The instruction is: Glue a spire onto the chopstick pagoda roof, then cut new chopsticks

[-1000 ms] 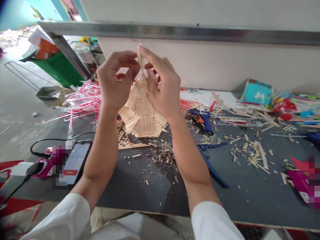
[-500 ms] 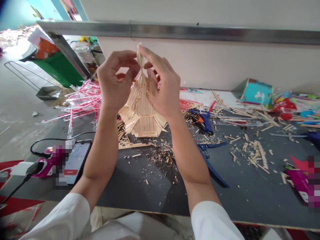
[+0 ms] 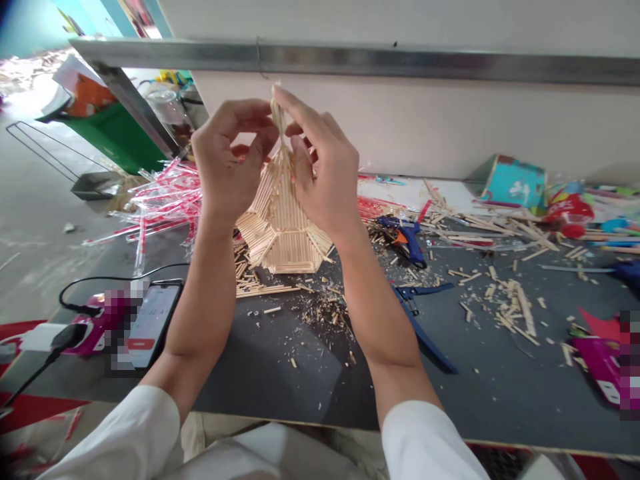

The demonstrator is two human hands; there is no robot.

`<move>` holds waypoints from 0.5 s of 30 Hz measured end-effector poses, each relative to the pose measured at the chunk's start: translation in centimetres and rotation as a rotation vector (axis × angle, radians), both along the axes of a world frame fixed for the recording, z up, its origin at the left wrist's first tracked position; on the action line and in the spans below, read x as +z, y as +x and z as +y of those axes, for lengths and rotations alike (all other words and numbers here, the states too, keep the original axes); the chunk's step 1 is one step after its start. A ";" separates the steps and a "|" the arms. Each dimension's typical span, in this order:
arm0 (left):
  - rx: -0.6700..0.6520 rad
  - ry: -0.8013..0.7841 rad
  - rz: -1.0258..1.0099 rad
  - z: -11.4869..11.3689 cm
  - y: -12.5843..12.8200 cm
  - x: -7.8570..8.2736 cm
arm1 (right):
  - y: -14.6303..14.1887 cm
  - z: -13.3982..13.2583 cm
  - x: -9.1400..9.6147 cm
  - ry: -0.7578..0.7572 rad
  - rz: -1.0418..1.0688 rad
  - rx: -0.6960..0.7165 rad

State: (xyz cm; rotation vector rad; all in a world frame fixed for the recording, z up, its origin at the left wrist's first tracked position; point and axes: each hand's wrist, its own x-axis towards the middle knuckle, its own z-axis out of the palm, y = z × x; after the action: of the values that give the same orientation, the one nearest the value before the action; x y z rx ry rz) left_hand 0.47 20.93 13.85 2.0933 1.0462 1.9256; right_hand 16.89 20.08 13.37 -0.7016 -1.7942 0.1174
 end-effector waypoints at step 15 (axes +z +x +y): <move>0.023 -0.027 0.004 0.2 0.1 -0.2 | -0.1 -0.4 0.4 0.039 0.043 0.019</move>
State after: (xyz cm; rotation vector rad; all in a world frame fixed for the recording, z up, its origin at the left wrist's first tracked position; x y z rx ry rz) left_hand 0.52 21.12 13.63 2.0806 1.0952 1.9079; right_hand 16.75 19.65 13.72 -0.6497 -1.7575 0.1091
